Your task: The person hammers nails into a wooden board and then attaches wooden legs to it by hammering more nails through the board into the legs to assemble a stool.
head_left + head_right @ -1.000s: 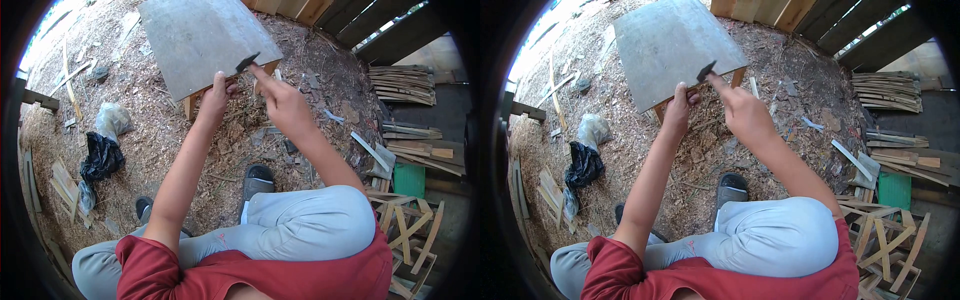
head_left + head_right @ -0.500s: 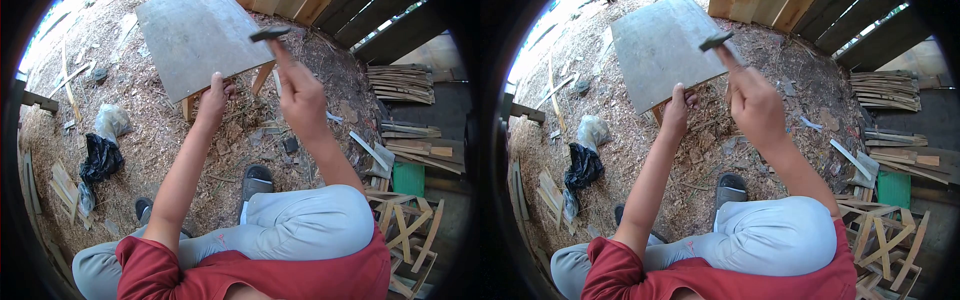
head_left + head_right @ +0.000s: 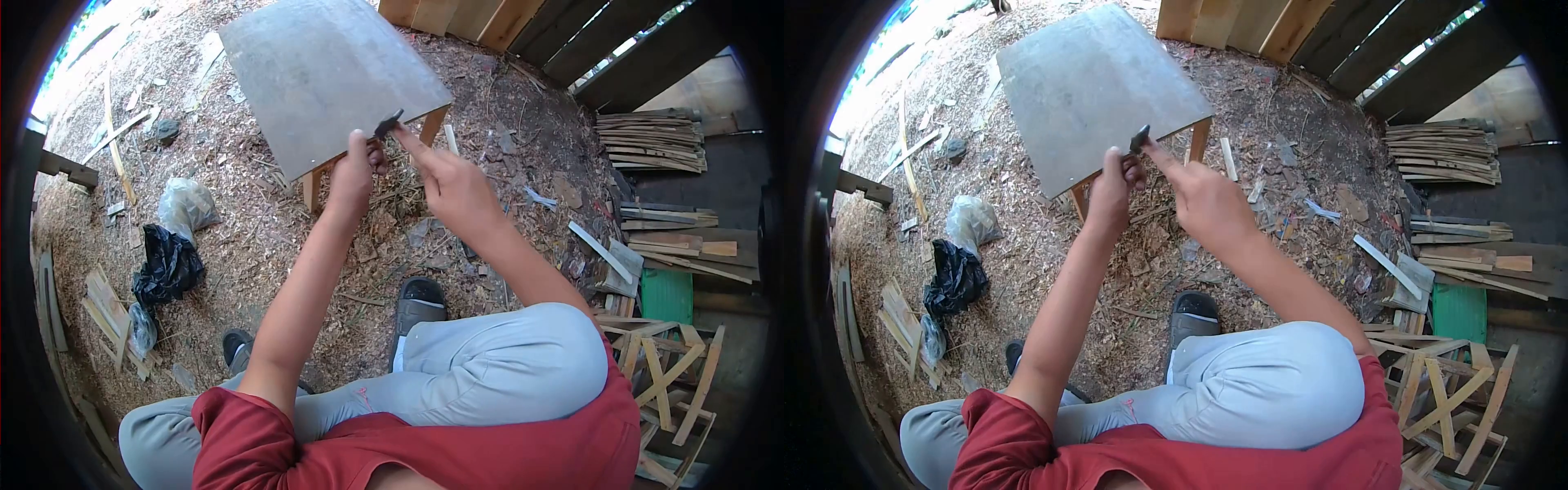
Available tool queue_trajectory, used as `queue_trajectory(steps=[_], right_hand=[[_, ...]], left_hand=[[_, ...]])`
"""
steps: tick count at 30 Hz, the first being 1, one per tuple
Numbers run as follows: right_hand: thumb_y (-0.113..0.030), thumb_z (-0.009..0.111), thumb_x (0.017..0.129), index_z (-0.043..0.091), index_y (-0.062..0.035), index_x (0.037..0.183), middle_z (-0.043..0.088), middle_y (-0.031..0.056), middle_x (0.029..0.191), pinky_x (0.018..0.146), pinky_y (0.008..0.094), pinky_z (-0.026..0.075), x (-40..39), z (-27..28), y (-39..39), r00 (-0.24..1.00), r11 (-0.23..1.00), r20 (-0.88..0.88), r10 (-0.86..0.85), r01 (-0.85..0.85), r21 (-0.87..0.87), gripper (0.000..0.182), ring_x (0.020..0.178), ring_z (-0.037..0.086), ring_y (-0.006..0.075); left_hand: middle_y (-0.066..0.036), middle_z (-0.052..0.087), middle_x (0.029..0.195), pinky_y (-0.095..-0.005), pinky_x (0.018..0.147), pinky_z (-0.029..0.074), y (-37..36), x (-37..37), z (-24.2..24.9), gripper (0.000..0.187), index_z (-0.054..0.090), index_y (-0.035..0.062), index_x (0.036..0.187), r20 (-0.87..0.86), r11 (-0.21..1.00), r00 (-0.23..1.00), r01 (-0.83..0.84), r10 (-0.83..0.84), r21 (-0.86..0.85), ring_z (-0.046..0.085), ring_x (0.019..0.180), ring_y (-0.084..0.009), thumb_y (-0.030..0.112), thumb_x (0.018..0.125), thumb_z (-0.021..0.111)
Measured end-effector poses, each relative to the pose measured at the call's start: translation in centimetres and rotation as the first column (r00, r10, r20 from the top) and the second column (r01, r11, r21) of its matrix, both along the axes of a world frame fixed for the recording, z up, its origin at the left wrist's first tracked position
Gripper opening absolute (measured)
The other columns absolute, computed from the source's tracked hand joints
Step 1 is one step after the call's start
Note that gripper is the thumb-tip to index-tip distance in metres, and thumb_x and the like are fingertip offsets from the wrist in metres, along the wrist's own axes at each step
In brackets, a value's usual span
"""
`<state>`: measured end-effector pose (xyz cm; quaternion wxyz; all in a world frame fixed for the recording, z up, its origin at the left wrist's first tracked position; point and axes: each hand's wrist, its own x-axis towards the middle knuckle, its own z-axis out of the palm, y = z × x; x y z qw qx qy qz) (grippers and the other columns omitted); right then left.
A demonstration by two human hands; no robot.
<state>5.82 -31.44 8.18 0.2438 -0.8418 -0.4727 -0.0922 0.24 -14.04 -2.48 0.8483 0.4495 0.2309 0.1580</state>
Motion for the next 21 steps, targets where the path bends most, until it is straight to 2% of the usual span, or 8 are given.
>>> queue_trajectory(steps=[2, 6, 8, 10, 12, 14, 17, 21], right_hand=[[0.003, 0.065, 0.102, 0.054, -0.0189, 0.166, 0.075, 0.0195, 0.100, 0.077, 0.0408, 0.059, 0.0, 0.5, 0.4, 0.986, 0.992, -0.163, -0.019, -0.002, -0.127, 0.069, 0.084, 0.075, 0.0301], [0.000, 0.066, 0.103, 0.054, -0.0318, 0.166, 0.075, 0.0217, 0.101, 0.078, 0.0399, 0.059, 1.4, 3.1, -0.2, 0.990, 0.895, -0.141, 0.008, 0.056, 0.442, 0.072, 0.079, 0.073, 0.0315], [-0.005, 0.063, 0.105, 0.056, -0.0296, 0.165, 0.072, 0.0196, 0.091, 0.077, 0.0495, 0.059, 0.6, 2.8, 0.0, 0.994, 0.870, -0.104, -0.020, 0.068, 0.488, 0.065, 0.077, 0.072, 0.0382], [-0.003, 0.064, 0.104, 0.058, -0.0263, 0.163, 0.073, 0.0215, 0.092, 0.078, 0.0504, 0.058, 0.5, -0.7, -0.3, 0.990, 0.993, -0.142, -0.021, 0.005, -0.116, 0.064, 0.079, 0.072, 0.0403], [-0.003, 0.065, 0.103, 0.058, -0.0242, 0.163, 0.073, 0.0220, 0.093, 0.079, 0.0521, 0.057, 0.9, -1.7, -0.2, 0.968, 0.999, -0.249, -0.007, -0.007, -0.053, 0.064, 0.081, 0.073, 0.0422], [-0.002, 0.064, 0.105, 0.056, -0.0243, 0.165, 0.073, 0.0205, 0.092, 0.074, 0.0483, 0.058, 1.2, -0.6, -0.5, 0.992, 0.975, -0.126, 0.023, 0.006, 0.220, 0.064, 0.076, 0.072, 0.0371], [-0.003, 0.063, 0.110, 0.056, -0.0179, 0.165, 0.080, 0.0160, 0.130, 0.077, 0.0349, 0.058, 1.4, 3.6, -0.6, 0.997, 0.930, -0.074, -0.003, 0.030, 0.366, 0.057, 0.080, 0.072, 0.0180], [-0.006, 0.060, 0.115, 0.055, -0.0102, 0.165, 0.078, 0.0126, 0.138, 0.071, 0.0310, 0.054, 0.5, 3.8, -0.1, 0.998, 0.923, -0.064, 0.024, 0.002, 0.384, 0.051, 0.075, 0.063, 0.0116]], left_hand=[[0.001, 0.042, 0.080, -0.0337, 0.072, 0.044, -0.1, 0.0, -0.3, 0.047, 0.046, 0.0120, 0.091, 0.019, 1.000, 1.000, -0.008, 0.007, 0.019, 0.045, 0.076, -0.0153, 0.049, 0.120, 0.041], [0.001, 0.041, 0.081, -0.0336, 0.070, 0.044, -0.2, -0.1, -0.6, 0.044, 0.046, 0.0121, 0.093, 0.001, 0.999, 1.000, -0.027, 0.026, 0.047, 0.044, 0.075, -0.0145, 0.047, 0.121, 0.042], [0.001, 0.041, 0.081, -0.0337, 0.070, 0.044, -0.1, 0.0, -0.5, 0.044, 0.046, 0.0123, 0.093, 0.032, 0.999, 0.999, -0.033, 0.032, 0.038, 0.044, 0.075, -0.0145, 0.047, 0.121, 0.042], [0.001, 0.041, 0.081, -0.0338, 0.070, 0.044, -0.3, -0.2, -0.2, 0.045, 0.045, 0.0124, 0.092, 0.061, 0.999, 0.997, -0.043, 0.042, 0.022, 0.044, 0.075, -0.0145, 0.047, 0.121, 0.042], [0.001, 0.041, 0.081, -0.0340, 0.071, 0.044, -0.2, -0.3, 0.1, 0.046, 0.044, 0.0122, 0.092, 0.028, 0.999, 0.999, -0.032, 0.031, 0.023, 0.045, 0.075, -0.0153, 0.048, 0.121, 0.042], [0.001, 0.041, 0.081, -0.0341, 0.071, 0.044, 0.4, -0.1, 0.0, 0.047, 0.043, 0.0120, 0.092, 0.038, 0.998, 0.999, -0.038, 0.036, 0.049, 0.045, 0.076, -0.0156, 0.048, 0.121, 0.042], [0.001, 0.041, 0.081, -0.0342, 0.072, 0.044, 0.3, -0.3, -0.1, 0.047, 0.043, 0.0118, 0.092, 0.057, 0.997, 0.997, -0.048, 0.045, 0.055, 0.046, 0.076, -0.0160, 0.049, 0.121, 0.042], [0.001, 0.041, 0.082, -0.0341, 0.073, 0.044, -0.3, -0.4, -0.1, 0.046, 0.043, 0.0122, 0.093, 0.042, 0.998, 0.997, -0.067, 0.066, 0.014, 0.045, 0.076, -0.0155, 0.049, 0.121, 0.042]])
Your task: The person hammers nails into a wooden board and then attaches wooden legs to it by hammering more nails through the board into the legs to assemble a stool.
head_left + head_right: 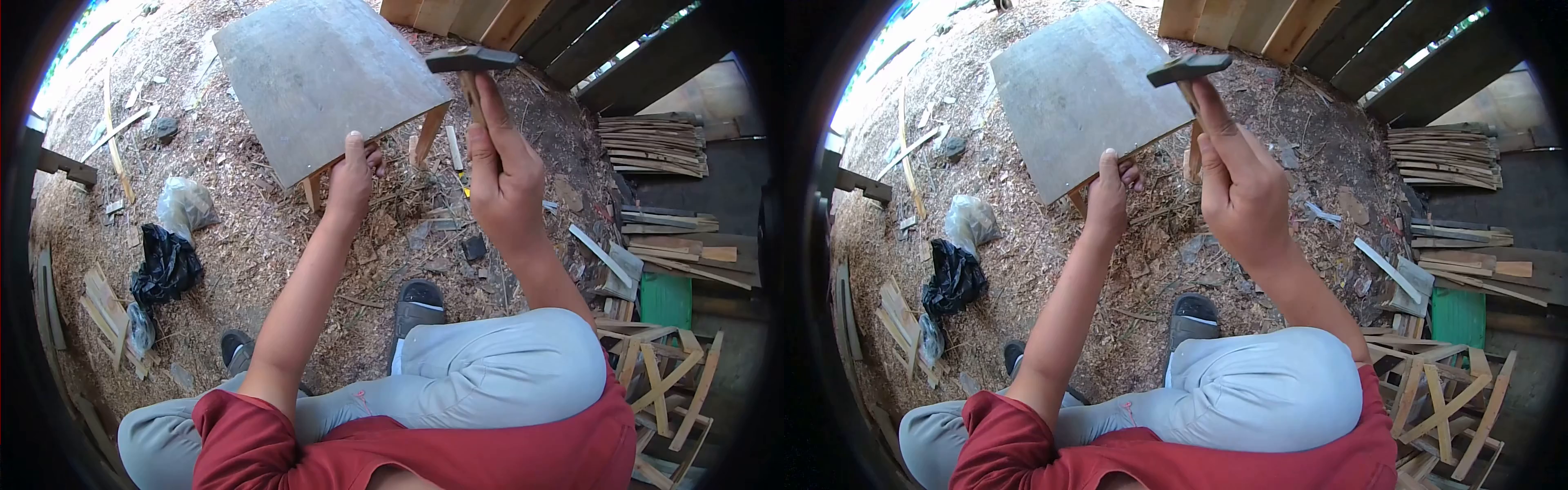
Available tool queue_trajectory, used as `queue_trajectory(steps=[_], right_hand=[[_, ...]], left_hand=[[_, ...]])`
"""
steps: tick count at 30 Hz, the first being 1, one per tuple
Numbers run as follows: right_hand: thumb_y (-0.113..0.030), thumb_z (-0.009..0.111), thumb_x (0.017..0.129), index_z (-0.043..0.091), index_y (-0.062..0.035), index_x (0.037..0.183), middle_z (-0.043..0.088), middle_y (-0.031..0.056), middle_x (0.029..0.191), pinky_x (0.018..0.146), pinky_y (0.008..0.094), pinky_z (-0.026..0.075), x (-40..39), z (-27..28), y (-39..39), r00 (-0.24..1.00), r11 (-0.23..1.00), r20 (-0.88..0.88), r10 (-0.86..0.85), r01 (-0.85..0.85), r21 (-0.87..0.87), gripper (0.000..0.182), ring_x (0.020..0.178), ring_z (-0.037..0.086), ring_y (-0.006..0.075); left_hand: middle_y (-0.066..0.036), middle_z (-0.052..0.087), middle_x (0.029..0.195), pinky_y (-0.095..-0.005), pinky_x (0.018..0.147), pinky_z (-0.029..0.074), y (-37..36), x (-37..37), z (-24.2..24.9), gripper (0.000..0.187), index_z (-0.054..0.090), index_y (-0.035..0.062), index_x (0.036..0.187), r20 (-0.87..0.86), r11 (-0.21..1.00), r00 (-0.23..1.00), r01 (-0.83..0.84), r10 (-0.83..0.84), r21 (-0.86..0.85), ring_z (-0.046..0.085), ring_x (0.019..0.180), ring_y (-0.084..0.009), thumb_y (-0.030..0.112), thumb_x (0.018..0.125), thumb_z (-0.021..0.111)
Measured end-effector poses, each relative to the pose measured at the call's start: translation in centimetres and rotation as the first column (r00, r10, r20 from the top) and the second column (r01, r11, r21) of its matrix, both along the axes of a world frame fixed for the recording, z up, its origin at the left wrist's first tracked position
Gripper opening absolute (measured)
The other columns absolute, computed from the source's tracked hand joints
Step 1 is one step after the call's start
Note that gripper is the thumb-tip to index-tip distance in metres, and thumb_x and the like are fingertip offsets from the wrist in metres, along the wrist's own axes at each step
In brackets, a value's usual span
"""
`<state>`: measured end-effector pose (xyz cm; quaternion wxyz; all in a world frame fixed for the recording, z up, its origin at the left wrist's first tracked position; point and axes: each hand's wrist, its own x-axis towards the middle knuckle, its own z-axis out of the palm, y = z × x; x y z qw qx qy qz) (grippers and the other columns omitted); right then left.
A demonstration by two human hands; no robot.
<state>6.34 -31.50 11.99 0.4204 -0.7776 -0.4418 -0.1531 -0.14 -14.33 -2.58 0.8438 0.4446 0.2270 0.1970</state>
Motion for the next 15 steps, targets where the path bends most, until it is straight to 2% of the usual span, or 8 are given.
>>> queue_trajectory(steps=[3, 6, 8, 9, 11, 12, 13, 15], right_hand=[[-0.007, 0.059, 0.115, 0.056, -0.0120, 0.165, 0.079, 0.0115, 0.136, 0.067, 0.0287, 0.051, -0.1, -1.0, 0.0, 0.998, 0.999, 0.049, 0.049, -0.050, 0.020, 0.051, 0.074, 0.058, 0.0081], [-0.003, 0.063, 0.111, 0.057, -0.0142, 0.165, 0.080, 0.0173, 0.128, 0.069, 0.0331, 0.054, -0.5, -2.1, 0.0, 0.999, 0.999, -0.053, -0.006, 0.008, 0.040, 0.055, 0.073, 0.065, 0.0146], [0.001, 0.065, 0.104, 0.057, -0.0146, 0.164, 0.079, 0.0232, 0.118, 0.073, 0.0385, 0.057, -0.2, -5.2, 0.1, 1.000, 0.886, -0.007, 0.013, -0.015, -0.463, 0.062, 0.076, 0.072, 0.0254], [0.001, 0.065, 0.104, 0.057, -0.0146, 0.164, 0.079, 0.0232, 0.118, 0.073, 0.0385, 0.057, -0.1, -4.6, 0.3, 1.000, 0.887, -0.003, 0.018, -0.017, -0.462, 0.062, 0.076, 0.072, 0.0254], [0.003, 0.065, 0.100, 0.057, -0.0130, 0.163, 0.077, 0.0260, 0.112, 0.076, 0.0423, 0.058, -0.2, -3.1, 0.7, 0.988, 0.868, -0.151, -0.031, -0.048, -0.495, 0.066, 0.082, 0.075, 0.0338], [0.003, 0.064, 0.101, 0.058, -0.0131, 0.163, 0.078, 0.0237, 0.109, 0.076, 0.0411, 0.058, 0.3, -3.2, 0.7, 0.998, 0.976, -0.049, 0.044, -0.054, -0.212, 0.064, 0.082, 0.076, 0.0315], [0.003, 0.064, 0.101, 0.058, -0.0131, 0.163, 0.078, 0.0237, 0.109, 0.076, 0.0411, 0.058, 0.6, -2.2, 0.5, 0.998, 0.976, -0.053, 0.040, -0.050, -0.214, 0.064, 0.082, 0.076, 0.0315], [0.002, 0.064, 0.102, 0.057, -0.0112, 0.162, 0.078, 0.0239, 0.109, 0.077, 0.0421, 0.058, 1.1, 0.6, 0.3, 0.999, 0.999, -0.018, -0.029, 0.029, 0.016, 0.062, 0.085, 0.077, 0.0343]], left_hand=[[0.001, 0.041, 0.082, -0.0339, 0.073, 0.044, 0.0, 0.0, -0.3, 0.046, 0.044, 0.0122, 0.093, 0.020, 1.000, 1.000, 0.010, -0.010, 0.015, 0.045, 0.076, -0.0153, 0.049, 0.121, 0.042], [0.001, 0.041, 0.082, -0.0337, 0.073, 0.044, 0.0, 0.0, -0.4, 0.046, 0.045, 0.0117, 0.094, 0.014, 1.000, 1.000, 0.008, -0.008, 0.027, 0.045, 0.076, -0.0152, 0.049, 0.121, 0.042], [0.001, 0.041, 0.082, -0.0337, 0.073, 0.044, -0.2, 0.0, -0.1, 0.047, 0.045, 0.0114, 0.094, 0.003, 1.000, 1.000, 0.010, -0.010, 0.016, 0.045, 0.076, -0.0153, 0.049, 0.121, 0.041], [0.001, 0.041, 0.082, -0.0337, 0.072, 0.044, -0.1, 0.1, -0.1, 0.048, 0.046, 0.0112, 0.094, -0.009, 1.000, 1.000, 0.009, -0.009, 0.007, 0.045, 0.076, -0.0153, 0.050, 0.121, 0.041], [0.001, 0.041, 0.082, -0.0335, 0.072, 0.043, -0.2, 0.4, -0.6, 0.048, 0.046, 0.0112, 0.094, -0.038, 0.999, 0.999, 0.016, -0.015, 0.029, 0.045, 0.076, -0.0152, 0.050, 0.121, 0.040], [0.001, 0.041, 0.081, -0.0333, 0.072, 0.043, -0.3, 0.4, -0.9, 0.049, 0.047, 0.0112, 0.094, -0.073, 0.998, 0.997, 0.029, -0.026, 0.048, 0.045, 0.076, -0.0151, 0.051, 0.121, 0.040], [0.001, 0.041, 0.081, -0.0333, 0.072, 0.043, -0.5, 0.3, -0.9, 0.049, 0.047, 0.0112, 0.094, -0.078, 0.998, 0.997, 0.034, -0.030, 0.046, 0.045, 0.076, -0.0151, 0.051, 0.121, 0.040], [0.001, 0.041, 0.081, -0.0330, 0.073, 0.042, -0.8, 0.2, -0.7, 0.048, 0.047, 0.0121, 0.094, -0.028, 0.999, 1.000, 0.008, -0.007, 0.033, 0.046, 0.077, -0.0153, 0.051, 0.121, 0.039]])
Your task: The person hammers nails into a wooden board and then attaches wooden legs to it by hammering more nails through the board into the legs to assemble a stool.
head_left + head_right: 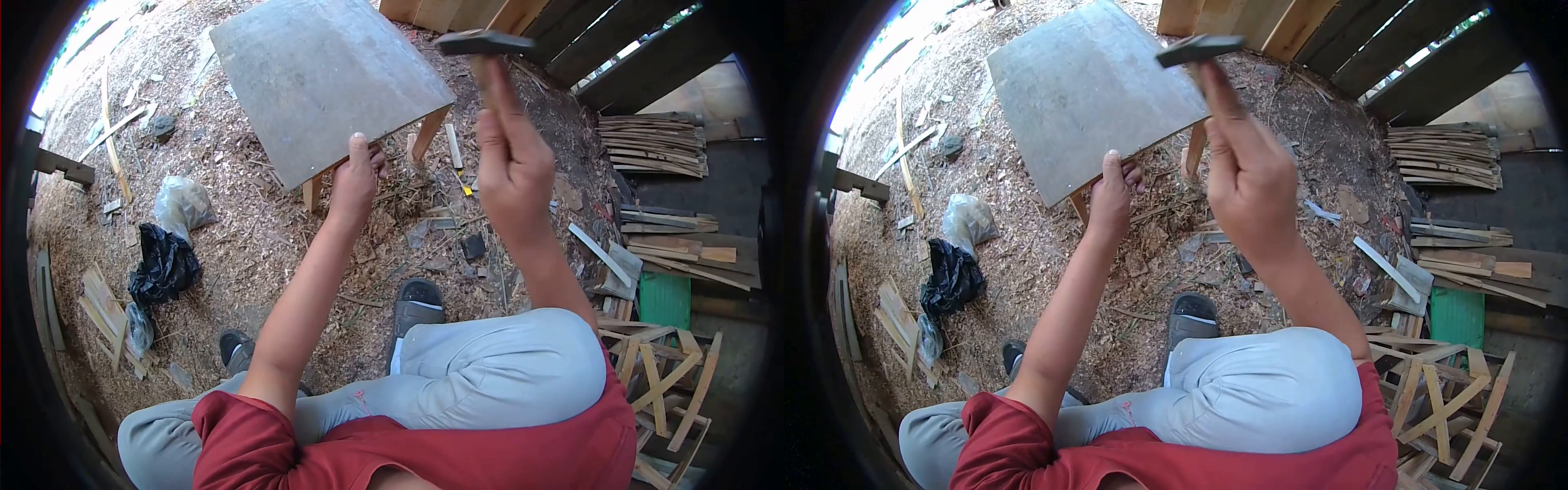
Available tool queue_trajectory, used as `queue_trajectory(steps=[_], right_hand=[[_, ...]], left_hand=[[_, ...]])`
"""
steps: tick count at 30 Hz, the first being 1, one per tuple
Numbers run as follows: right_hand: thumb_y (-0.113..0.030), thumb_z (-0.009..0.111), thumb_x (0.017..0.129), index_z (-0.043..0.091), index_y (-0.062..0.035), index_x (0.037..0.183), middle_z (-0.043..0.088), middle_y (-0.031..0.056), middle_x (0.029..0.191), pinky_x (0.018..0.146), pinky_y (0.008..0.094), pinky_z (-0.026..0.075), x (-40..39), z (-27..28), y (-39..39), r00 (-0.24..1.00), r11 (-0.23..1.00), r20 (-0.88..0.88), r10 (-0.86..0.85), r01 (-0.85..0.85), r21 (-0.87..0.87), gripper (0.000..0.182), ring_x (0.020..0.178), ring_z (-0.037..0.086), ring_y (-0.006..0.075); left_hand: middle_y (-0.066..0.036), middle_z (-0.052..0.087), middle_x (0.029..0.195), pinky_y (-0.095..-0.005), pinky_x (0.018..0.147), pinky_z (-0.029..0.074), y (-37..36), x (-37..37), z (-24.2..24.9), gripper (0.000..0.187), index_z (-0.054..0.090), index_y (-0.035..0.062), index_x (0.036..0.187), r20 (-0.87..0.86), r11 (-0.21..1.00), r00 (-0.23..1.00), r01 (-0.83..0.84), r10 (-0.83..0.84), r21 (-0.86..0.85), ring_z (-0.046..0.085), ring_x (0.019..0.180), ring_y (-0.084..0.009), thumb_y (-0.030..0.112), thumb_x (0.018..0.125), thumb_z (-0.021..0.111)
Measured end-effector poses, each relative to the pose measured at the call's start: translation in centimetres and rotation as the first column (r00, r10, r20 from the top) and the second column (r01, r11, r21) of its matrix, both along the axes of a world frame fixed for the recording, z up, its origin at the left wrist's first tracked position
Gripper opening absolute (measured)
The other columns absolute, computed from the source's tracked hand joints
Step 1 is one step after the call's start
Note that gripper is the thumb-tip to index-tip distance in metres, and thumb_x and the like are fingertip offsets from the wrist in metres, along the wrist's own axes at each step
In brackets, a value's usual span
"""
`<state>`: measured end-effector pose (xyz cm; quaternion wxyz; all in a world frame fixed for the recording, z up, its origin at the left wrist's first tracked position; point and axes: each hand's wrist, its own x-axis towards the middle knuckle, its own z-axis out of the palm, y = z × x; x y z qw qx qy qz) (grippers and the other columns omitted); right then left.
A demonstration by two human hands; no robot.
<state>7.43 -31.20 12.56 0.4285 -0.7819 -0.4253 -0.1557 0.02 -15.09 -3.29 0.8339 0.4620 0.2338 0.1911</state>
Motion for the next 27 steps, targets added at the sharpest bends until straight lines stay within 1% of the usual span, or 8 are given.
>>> queue_trajectory(steps=[2, 4, 11, 15, 17, 20, 21, 27], right_hand=[[0.000, 0.065, 0.104, 0.057, -0.0165, 0.163, 0.077, 0.0260, 0.112, 0.078, 0.0418, 0.059, -0.2, -1.3, 0.1, 0.997, 0.995, 0.073, -0.008, 0.000, 0.100, 0.063, 0.085, 0.078, 0.0337], [-0.001, 0.065, 0.105, 0.056, -0.0246, 0.165, 0.077, 0.0264, 0.113, 0.077, 0.0405, 0.058, -0.8, -5.3, 0.0, 0.999, 0.875, 0.046, 0.004, 0.019, -0.484, 0.065, 0.086, 0.079, 0.0309], [0.001, 0.068, 0.100, 0.052, -0.0312, 0.167, 0.076, 0.0206, 0.101, 0.079, 0.0436, 0.059, 0.3, -2.4, -0.3, 0.999, 0.999, -0.010, -0.035, 0.035, -0.010, 0.076, 0.084, 0.077, 0.0310], [-0.002, 0.064, 0.103, 0.052, -0.0329, 0.167, 0.070, 0.0147, 0.086, 0.067, 0.0457, 0.058, -0.9, -5.0, -0.2, 0.985, 0.993, 0.171, -0.010, 0.030, -0.113, 0.072, 0.069, 0.070, 0.0308], [-0.001, 0.065, 0.103, 0.056, -0.0285, 0.165, 0.069, 0.0129, 0.085, 0.064, 0.0436, 0.057, -0.7, -5.8, 0.1, 1.000, 0.860, -0.002, -0.024, 0.019, -0.510, 0.069, 0.067, 0.069, 0.0284], [0.000, 0.064, 0.105, 0.059, -0.0136, 0.162, 0.080, 0.0182, 0.121, 0.087, 0.0431, 0.060, -0.8, -1.5, 0.3, 0.992, 0.978, -0.121, -0.021, -0.005, -0.209, 0.059, 0.103, 0.079, 0.0334], [0.000, 0.066, 0.102, 0.063, -0.0145, 0.158, 0.079, 0.0156, 0.106, 0.084, 0.0481, 0.058, -0.6, -1.4, 0.1, 0.996, 0.997, -0.087, -0.022, 0.016, -0.069, 0.057, 0.098, 0.077, 0.0357], [-0.003, 0.065, 0.102, 0.058, -0.0257, 0.161, 0.075, 0.0160, 0.099, 0.076, 0.0484, 0.059, -1.0, -4.7, -0.3, 1.000, 0.900, -0.023, -0.004, -0.006, -0.436, 0.064, 0.083, 0.075, 0.0351]], left_hand=[[0.001, 0.040, 0.081, -0.0331, 0.074, 0.042, 0.0, 0.0, 0.3, 0.048, 0.047, 0.0119, 0.094, 0.019, 1.000, 1.000, -0.005, 0.005, -0.010, 0.046, 0.077, -0.0155, 0.051, 0.121, 0.039], [0.001, 0.040, 0.081, -0.0332, 0.074, 0.042, 0.0, 0.0, 0.5, 0.049, 0.046, 0.0117, 0.094, 0.039, 1.000, 0.999, -0.016, 0.017, -0.020, 0.046, 0.077, -0.0157, 0.051, 0.121, 0.038], [0.001, 0.040, 0.081, -0.0341, 0.075, 0.042, -0.1, -0.1, 0.2, 0.050, 0.044, 0.0125, 0.092, -0.001, 1.000, 1.000, 0.016, -0.016, 0.012, 0.045, 0.077, -0.0158, 0.053, 0.121, 0.038], [0.001, 0.040, 0.082, -0.0342, 0.077, 0.043, -0.3, 0.0, 0.7, 0.051, 0.044, 0.0120, 0.091, 0.068, 0.999, 0.997, -0.019, 0.022, -0.040, 0.045, 0.077, -0.0159, 0.054, 0.121, 0.039], [0.001, 0.040, 0.082, -0.0342, 0.077, 0.043, -0.7, -0.3, 0.9, 0.051, 0.043, 0.0123, 0.091, 0.036, 0.999, 0.999, -0.004, 0.005, -0.036, 0.045, 0.078, -0.0159, 0.054, 0.121, 0.039], [0.001, 0.041, 0.082, -0.0340, 0.076, 0.043, -0.8, -0.4, 0.3, 0.050, 0.043, 0.0126, 0.091, -0.012, 1.000, 1.000, 0.010, -0.010, -0.021, 0.046, 0.078, -0.0160, 0.053, 0.121, 0.040], [0.001, 0.041, 0.083, -0.0337, 0.076, 0.043, -0.7, -0.2, 0.2, 0.050, 0.043, 0.0127, 0.092, -0.012, 1.000, 1.000, 0.006, -0.006, -0.005, 0.046, 0.079, -0.0160, 0.053, 0.121, 0.040], [0.002, 0.043, 0.081, -0.0325, 0.072, 0.043, -0.3, 0.1, -0.3, 0.060, 0.056, 0.0075, 0.094, 0.033, 0.999, 0.999, 0.003, -0.004, 0.034, 0.046, 0.075, -0.0135, 0.059, 0.120, 0.037]])
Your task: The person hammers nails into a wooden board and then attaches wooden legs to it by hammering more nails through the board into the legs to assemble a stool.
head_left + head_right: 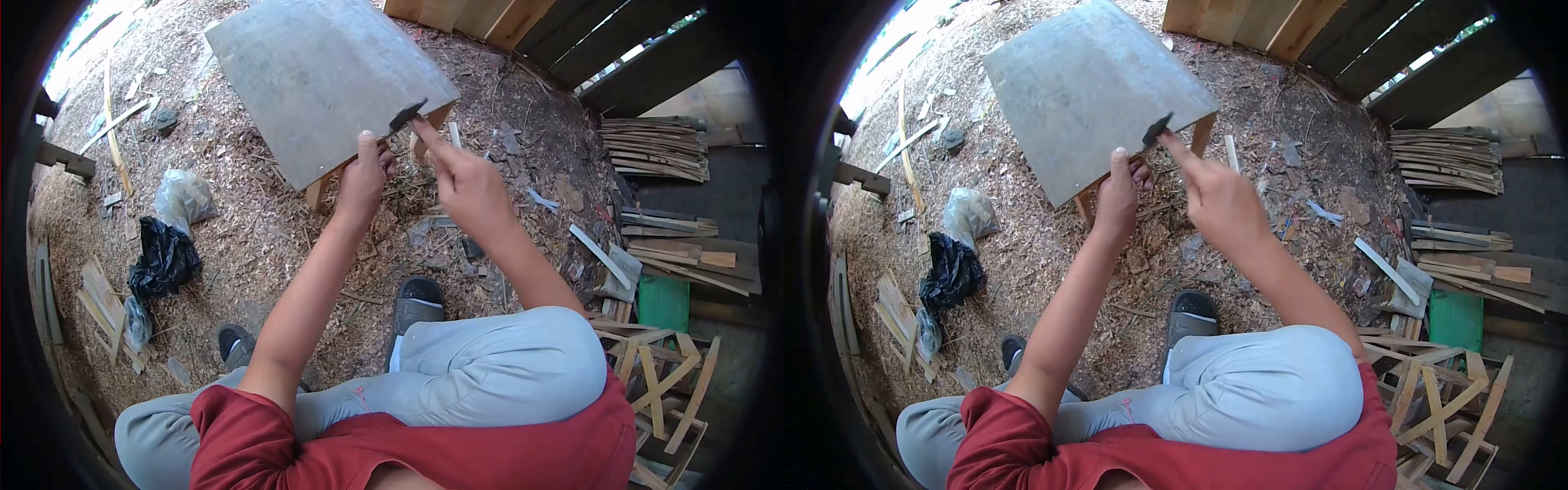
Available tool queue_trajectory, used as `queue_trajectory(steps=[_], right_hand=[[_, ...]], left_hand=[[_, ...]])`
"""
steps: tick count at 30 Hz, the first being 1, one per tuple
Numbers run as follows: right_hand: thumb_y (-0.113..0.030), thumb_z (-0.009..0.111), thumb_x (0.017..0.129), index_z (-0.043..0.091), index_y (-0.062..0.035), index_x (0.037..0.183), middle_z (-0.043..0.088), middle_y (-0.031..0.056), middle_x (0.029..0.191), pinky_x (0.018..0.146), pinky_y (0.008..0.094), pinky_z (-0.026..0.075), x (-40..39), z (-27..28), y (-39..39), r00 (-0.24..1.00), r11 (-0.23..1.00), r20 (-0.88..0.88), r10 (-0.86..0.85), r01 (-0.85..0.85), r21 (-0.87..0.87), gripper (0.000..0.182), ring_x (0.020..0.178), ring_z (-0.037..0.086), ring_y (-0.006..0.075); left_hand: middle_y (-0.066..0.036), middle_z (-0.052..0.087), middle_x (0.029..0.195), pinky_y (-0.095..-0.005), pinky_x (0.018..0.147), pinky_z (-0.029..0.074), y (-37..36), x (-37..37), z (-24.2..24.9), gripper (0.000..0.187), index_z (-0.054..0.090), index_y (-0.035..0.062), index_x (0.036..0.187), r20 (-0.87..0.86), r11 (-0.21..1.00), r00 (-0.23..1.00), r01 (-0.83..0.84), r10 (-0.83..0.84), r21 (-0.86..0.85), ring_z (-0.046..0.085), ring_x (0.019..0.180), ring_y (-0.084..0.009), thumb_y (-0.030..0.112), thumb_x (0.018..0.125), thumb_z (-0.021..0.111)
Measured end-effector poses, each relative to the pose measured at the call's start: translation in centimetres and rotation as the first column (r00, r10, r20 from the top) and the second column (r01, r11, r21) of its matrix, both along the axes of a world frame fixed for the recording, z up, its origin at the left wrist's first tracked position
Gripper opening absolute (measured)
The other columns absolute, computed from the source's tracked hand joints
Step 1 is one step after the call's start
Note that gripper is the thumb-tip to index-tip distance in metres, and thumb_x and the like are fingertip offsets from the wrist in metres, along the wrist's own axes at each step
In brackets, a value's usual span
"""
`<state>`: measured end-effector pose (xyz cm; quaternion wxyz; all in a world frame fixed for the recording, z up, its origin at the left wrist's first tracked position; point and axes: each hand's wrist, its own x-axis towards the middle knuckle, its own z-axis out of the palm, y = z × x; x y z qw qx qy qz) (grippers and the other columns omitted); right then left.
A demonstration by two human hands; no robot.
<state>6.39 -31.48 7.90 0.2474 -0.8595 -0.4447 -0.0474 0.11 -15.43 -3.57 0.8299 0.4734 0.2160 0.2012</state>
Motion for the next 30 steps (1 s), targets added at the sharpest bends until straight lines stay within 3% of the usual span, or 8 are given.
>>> queue_trajectory(steps=[3, 5, 10, 14, 18, 24, 27, 30], right_hand=[[-0.006, 0.064, 0.104, 0.051, -0.0376, 0.167, 0.072, 0.0157, 0.091, 0.070, 0.0497, 0.058, 0.2, 1.5, -0.2, 0.994, 0.991, -0.108, -0.018, 0.032, 0.134, 0.072, 0.074, 0.072, 0.0351], [0.001, 0.063, 0.105, 0.059, -0.0301, 0.163, 0.079, 0.0181, 0.104, 0.074, 0.0358, 0.056, 0.3, 2.9, -0.1, 1.000, 0.917, -0.004, -0.020, 0.020, 0.398, 0.066, 0.077, 0.070, 0.0163], [-0.003, 0.063, 0.109, 0.057, -0.0216, 0.164, 0.079, 0.0210, 0.127, 0.075, 0.0392, 0.057, -0.3, 0.8, 0.2, 0.997, 0.973, -0.071, -0.035, 0.018, -0.230, 0.059, 0.078, 0.073, 0.0273], [-0.004, 0.069, 0.103, 0.058, -0.0219, 0.163, 0.074, 0.0220, 0.103, 0.080, 0.0439, 0.059, 0.1, 3.1, 0.1, 0.996, 0.941, -0.061, -0.063, 0.080, 0.329, 0.063, 0.085, 0.072, 0.0404], [-0.002, 0.068, 0.103, 0.057, -0.0231, 0.164, 0.076, 0.0223, 0.109, 0.080, 0.0454, 0.059, -0.6, 0.4, 0.3, 0.992, 0.980, -0.122, -0.032, 0.008, -0.198, 0.065, 0.085, 0.072, 0.0407], [-0.005, 0.064, 0.104, 0.059, -0.0369, 0.161, 0.075, 0.0232, 0.105, 0.081, 0.0495, 0.058, -0.6, 3.0, 0.3, 0.989, 0.930, -0.133, -0.066, 0.109, 0.350, 0.066, 0.087, 0.073, 0.0418], [-0.002, 0.064, 0.104, 0.059, -0.0350, 0.162, 0.076, 0.0231, 0.106, 0.079, 0.0459, 0.059, -0.6, 1.0, 0.2, 0.994, 0.964, -0.090, -0.062, 0.037, -0.264, 0.066, 0.080, 0.073, 0.0376], [-0.005, 0.063, 0.105, 0.054, -0.0349, 0.165, 0.075, 0.0187, 0.097, 0.076, 0.0483, 0.059, 0.3, 0.9, 0.2, 0.990, 0.999, -0.135, -0.028, 0.032, 0.024, 0.068, 0.077, 0.073, 0.0362]], left_hand=[[0.002, 0.042, 0.081, -0.0318, 0.072, 0.042, -0.3, -0.5, 0.4, 0.059, 0.054, 0.0090, 0.092, -0.067, 0.999, 0.998, 0.015, -0.012, 0.041, 0.045, 0.075, -0.0128, 0.057, 0.120, 0.036], [0.001, 0.042, 0.081, -0.0327, 0.075, 0.043, -0.4, -0.4, 0.3, 0.057, 0.048, 0.0101, 0.090, -0.040, 1.000, 0.999, 0.007, -0.007, 0.017, 0.045, 0.077, -0.0145, 0.056, 0.121, 0.037], [0.000, 0.043, 0.082, -0.0339, 0.078, 0.043, -0.5, 0.0, -0.3, 0.057, 0.047, 0.0094, 0.090, -0.003, 0.998, 1.000, -0.029, 0.029, -0.055, 0.045, 0.078, -0.0162, 0.056, 0.121, 0.037], [0.000, 0.043, 0.082, -0.0339, 0.078, 0.044, -0.4, -0.3, -0.7, 0.057, 0.052, 0.0077, 0.094, -0.010, 1.000, 1.000, 0.023, -0.023, -0.003, 0.047, 0.078, -0.0163, 0.056, 0.121, 0.038], [0.000, 0.043, 0.082, -0.0337, 0.078, 0.043, -0.4, -0.4, 0.7, 0.056, 0.049, 0.0090, 0.093, -0.034, 0.998, 0.999, -0.016, 0.015, -0.053, 0.047, 0.079, -0.0161, 0.057, 0.120, 0.038], [0.001, 0.042, 0.083, -0.0340, 0.078, 0.043, -0.6, -0.6, 0.2, 0.055, 0.047, 0.0104, 0.092, -0.004, 1.000, 1.000, 0.011, -0.011, -0.016, 0.045, 0.080, -0.0156, 0.056, 0.120, 0.039], [0.001, 0.040, 0.082, -0.0339, 0.078, 0.041, -0.6, -0.6, 1.0, 0.054, 0.045, 0.0114, 0.091, -0.030, 0.999, 0.999, -0.012, 0.010, -0.052, 0.043, 0.079, -0.0153, 0.056, 0.120, 0.039], [0.001, 0.040, 0.082, -0.0339, 0.077, 0.041, -0.3, -0.6, 0.4, 0.053, 0.044, 0.0120, 0.091, -0.014, 1.000, 1.000, 0.003, -0.004, -0.021, 0.043, 0.079, -0.0152, 0.056, 0.121, 0.039]])
